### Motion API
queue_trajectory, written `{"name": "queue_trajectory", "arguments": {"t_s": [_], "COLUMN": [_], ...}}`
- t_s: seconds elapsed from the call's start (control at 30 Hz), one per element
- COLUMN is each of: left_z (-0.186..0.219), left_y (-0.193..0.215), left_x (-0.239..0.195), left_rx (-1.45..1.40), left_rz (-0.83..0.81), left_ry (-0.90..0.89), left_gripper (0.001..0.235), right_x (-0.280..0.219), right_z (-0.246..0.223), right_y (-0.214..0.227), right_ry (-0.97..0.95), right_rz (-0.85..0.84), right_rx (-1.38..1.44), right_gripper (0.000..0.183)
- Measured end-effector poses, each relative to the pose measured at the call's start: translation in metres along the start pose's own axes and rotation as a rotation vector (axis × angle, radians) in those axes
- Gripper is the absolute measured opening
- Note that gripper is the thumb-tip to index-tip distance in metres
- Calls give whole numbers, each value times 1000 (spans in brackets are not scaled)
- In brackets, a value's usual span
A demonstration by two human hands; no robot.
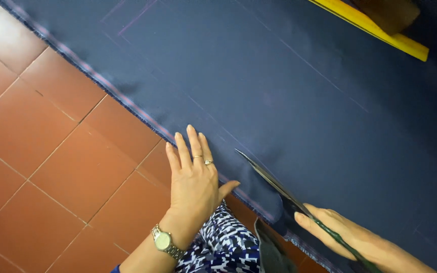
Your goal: Marking a pattern on blue fabric with chalk and rulers, then cutting the fabric with large tailor's scissors.
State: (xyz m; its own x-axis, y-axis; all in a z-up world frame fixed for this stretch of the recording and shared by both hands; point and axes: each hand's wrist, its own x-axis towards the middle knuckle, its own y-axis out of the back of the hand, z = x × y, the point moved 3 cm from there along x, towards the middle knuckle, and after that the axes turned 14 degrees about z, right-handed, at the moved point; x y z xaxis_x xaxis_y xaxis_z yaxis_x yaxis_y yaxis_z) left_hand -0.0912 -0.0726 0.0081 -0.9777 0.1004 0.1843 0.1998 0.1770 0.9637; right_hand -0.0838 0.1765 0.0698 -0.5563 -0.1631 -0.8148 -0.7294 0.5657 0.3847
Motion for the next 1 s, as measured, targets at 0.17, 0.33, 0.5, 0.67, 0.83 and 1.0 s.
{"name": "queue_trajectory", "arguments": {"t_s": [0.17, 0.33, 0.5, 0.67, 0.83, 1.0], "left_z": [1, 0, -1, -2, -3, -2], "left_y": [-3, -4, -2, -1, 0, -2], "left_x": [-2, -2, -1, 0, -2, -2], "left_rx": [-8, -37, -71, -64, -90, -82], "left_rz": [-10, -29, -10, 16, 18, 0], "left_ry": [15, 7, 18, 17, 38, 39], "left_gripper": [127, 127, 127, 126, 131, 129], "right_x": [11, 15, 13, -28, 22, 33], "right_z": [6, 28, 20, -34, -20, 0], "right_y": [-4, -12, -11, 6, -7, -13], "right_ry": [-81, -11, -1, 511, -33, -42], "right_rz": [25, 70, 90, -110, 55, 78], "right_rx": [-89, -119, -41, -84, -73, -145], "right_gripper": [36, 38, 42, 86, 35, 41]}}
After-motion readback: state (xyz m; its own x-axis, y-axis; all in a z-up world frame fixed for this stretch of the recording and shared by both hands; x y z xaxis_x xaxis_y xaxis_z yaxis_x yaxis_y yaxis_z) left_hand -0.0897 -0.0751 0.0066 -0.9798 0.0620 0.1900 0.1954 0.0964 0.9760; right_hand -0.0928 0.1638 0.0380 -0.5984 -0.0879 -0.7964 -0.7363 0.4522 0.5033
